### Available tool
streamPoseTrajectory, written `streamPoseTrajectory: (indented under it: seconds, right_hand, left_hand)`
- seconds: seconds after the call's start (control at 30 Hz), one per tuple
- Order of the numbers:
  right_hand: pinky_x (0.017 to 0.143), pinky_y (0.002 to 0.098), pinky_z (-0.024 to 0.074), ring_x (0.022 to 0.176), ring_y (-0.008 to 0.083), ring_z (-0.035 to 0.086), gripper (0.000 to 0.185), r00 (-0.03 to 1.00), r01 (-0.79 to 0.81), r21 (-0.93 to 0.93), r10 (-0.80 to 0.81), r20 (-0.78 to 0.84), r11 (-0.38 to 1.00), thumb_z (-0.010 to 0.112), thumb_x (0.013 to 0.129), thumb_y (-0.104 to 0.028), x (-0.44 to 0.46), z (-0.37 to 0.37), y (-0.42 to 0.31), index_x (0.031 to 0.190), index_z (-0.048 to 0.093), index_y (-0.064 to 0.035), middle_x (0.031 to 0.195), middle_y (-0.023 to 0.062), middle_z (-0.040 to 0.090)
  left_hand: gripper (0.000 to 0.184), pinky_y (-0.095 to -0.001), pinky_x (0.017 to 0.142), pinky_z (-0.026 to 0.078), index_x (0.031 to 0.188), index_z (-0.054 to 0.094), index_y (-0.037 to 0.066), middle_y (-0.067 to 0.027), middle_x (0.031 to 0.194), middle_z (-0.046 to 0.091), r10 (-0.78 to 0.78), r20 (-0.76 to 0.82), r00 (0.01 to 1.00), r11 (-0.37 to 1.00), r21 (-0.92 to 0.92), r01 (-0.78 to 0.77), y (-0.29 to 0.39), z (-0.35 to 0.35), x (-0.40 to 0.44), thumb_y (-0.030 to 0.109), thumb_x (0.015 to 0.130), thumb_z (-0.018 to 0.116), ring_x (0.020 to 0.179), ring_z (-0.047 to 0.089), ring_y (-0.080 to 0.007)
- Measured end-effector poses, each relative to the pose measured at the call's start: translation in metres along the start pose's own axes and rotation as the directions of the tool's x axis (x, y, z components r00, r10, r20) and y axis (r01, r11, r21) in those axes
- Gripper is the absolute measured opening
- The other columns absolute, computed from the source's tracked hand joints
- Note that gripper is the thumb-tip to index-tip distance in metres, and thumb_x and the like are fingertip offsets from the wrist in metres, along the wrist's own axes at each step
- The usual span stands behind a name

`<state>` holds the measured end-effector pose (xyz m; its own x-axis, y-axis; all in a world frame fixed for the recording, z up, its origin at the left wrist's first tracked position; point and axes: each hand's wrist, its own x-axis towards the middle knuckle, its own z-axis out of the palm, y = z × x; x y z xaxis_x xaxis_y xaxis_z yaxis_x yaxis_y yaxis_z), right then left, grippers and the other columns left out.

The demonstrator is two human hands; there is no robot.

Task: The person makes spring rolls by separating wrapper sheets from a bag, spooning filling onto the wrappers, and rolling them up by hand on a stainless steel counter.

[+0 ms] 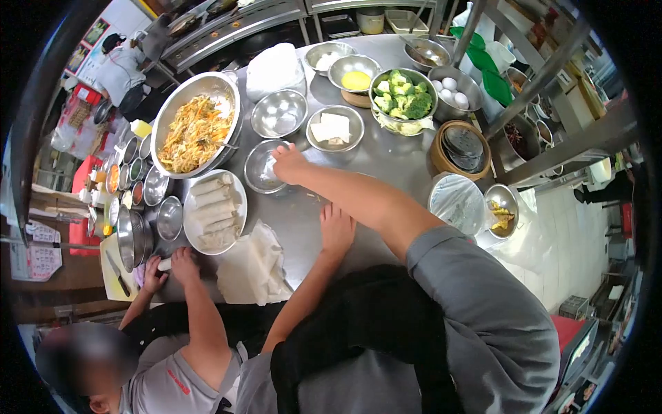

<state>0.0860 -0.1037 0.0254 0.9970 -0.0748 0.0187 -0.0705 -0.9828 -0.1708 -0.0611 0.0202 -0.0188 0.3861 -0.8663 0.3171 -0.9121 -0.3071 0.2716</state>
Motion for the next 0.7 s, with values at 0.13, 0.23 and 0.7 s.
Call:
streamPoseTrajectory:
  seconds: [0.13, 0.23, 0.7]
  right_hand:
    - [0.080, 0.0370, 0.0482, 0.099, 0.0188, 0.057, 0.021, 0.990, -0.142, 0.633, 0.097, 0.106, 0.761, 0.063, 0.087, -0.017, -0.012, -0.031, 0.017, 0.101, 0.079, -0.0115, 0.105, 0.0068, 0.062]
    - [0.060, 0.0256, 0.0463, 0.068, 0.0127, 0.054, 0.031, 0.943, -0.329, 0.944, -0.037, 0.329, 0.002, 0.057, 0.088, -0.008, -0.020, -0.048, 0.057, 0.107, 0.079, -0.0196, 0.081, 0.0028, 0.065]
    - [0.105, 0.0492, 0.0400, 0.132, 0.0364, 0.046, 0.046, 0.957, 0.099, 0.185, -0.145, 0.252, 0.978, 0.054, 0.094, -0.055, -0.177, -0.016, 0.102, 0.126, 0.070, -0.0267, 0.135, 0.0208, 0.055]
  left_hand:
    - [0.055, -0.0527, 0.109, 0.034, 0.138, 0.049, 0.002, -0.0170, 0.139, 0.049, -0.042, -0.021, 0.999, 0.999, -0.026, 0.041, 0.007, -0.006, 0.002, 0.026, 0.090, 0.065, 0.132, 0.042, -0.0384]
    - [0.056, -0.0529, 0.110, 0.033, 0.138, 0.048, 0.003, -0.0161, 0.140, 0.049, -0.048, -0.018, 0.999, 0.997, -0.056, 0.047, 0.011, -0.009, 0.006, 0.026, 0.091, 0.065, 0.135, 0.041, -0.0384]
    - [0.058, -0.0524, 0.109, 0.033, 0.141, 0.047, 0.005, -0.0155, 0.140, 0.049, -0.035, -0.017, 0.999, 0.998, -0.046, 0.034, 0.012, -0.008, 0.004, 0.029, 0.092, 0.064, 0.135, 0.041, -0.0390]
